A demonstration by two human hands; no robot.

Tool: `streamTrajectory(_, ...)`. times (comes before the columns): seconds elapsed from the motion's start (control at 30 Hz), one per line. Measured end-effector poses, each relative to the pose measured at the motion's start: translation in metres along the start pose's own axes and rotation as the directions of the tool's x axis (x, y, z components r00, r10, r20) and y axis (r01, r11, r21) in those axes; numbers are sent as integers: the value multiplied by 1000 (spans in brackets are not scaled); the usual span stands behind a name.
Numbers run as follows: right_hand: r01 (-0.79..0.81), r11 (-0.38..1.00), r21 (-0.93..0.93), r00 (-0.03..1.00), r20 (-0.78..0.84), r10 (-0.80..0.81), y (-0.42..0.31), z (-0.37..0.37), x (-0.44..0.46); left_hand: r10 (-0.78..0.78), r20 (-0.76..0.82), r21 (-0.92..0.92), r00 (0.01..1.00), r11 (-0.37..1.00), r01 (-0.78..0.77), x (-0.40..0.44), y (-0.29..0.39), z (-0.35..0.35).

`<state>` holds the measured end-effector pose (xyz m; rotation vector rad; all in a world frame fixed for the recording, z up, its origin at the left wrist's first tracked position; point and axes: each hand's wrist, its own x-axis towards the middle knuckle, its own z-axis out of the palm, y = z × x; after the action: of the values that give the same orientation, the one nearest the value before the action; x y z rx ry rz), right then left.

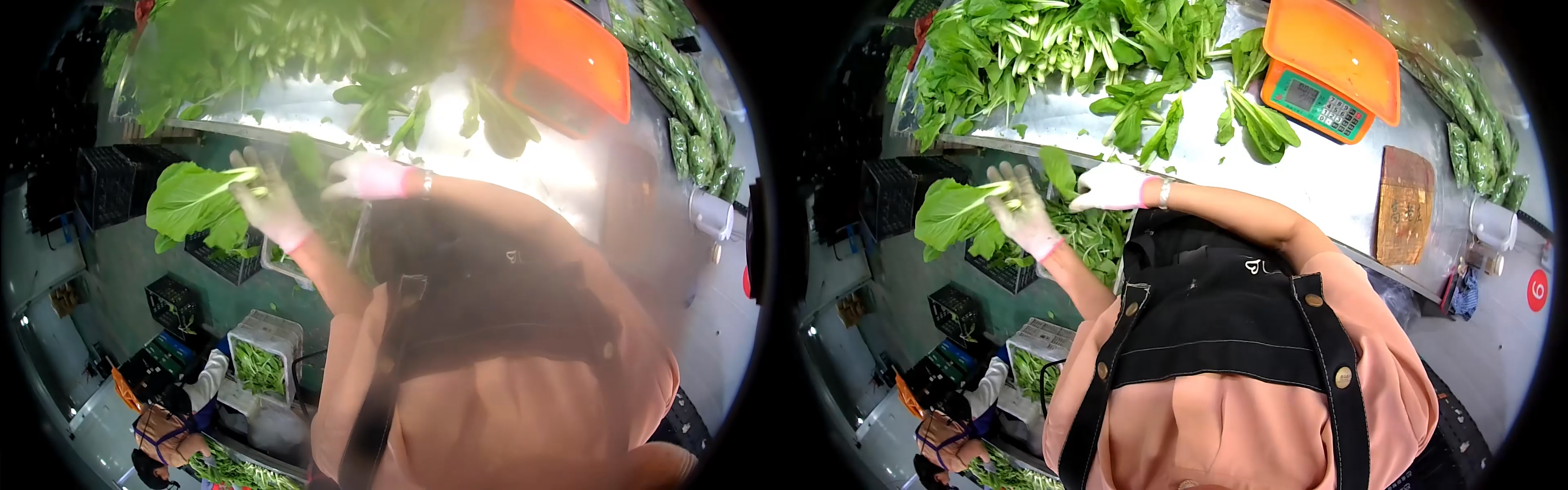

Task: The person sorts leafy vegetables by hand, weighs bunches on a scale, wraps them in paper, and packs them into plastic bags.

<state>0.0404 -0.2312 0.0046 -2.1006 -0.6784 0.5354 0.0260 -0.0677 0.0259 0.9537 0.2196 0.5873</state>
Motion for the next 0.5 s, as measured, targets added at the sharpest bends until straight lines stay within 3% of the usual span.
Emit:
streamTrajectory(0.03, -131, 991, -24, 991, -32, 131, -9, -15, -8, -89, 48, -249, 995, 964, 98, 11, -1, -28)
streamTrajectory(0.07, -147, 987, -65, 979, -150, 136, 5, -20, -7, -157, 112, -479, 981, 857, 191, 17, 4, -37)
streamTrajectory(0.1, -47, 992, -114, 919, -394, -2, 27, -20, -6, -160, 29, -387, 987, 909, 158, 15, 0, -43)
streamTrajectory(0.13, -123, 941, -317, 880, -472, -44, 34, -28, -5, -162, -54, -285, 985, 948, 140, 11, 2, -37)
streamTrajectory(0.2, -121, 899, -420, 908, -413, -71, 43, -49, 1, -280, 12, -330, 960, 905, 268, 0, -1, -23)
streamTrajectory(0.27, -188, 826, -531, 949, -316, 13, 63, -51, 14, -329, -24, -263, 944, 913, 312, -3, -11, -8)
streamTrajectory(0.33, -141, 843, -519, 951, -307, -30, 67, -56, 17, -361, -14, -335, 933, 881, 335, -6, -20, 0)
streamTrajectory(0.4, -86, 859, -505, 958, -279, -68, 65, -62, 17, -322, 36, -284, 946, 904, 319, -3, -25, -4)
streamTrajectory(0.47, -137, 875, -463, 955, -298, -8, 58, -71, 18, -383, 203, -605, 901, 674, 423, 2, -20, 2)
streamTrajectory(0.5, -142, 891, -431, 956, -294, 9, 64, -70, 19, -310, 99, -355, 946, 877, 325, 0, -19, 5)
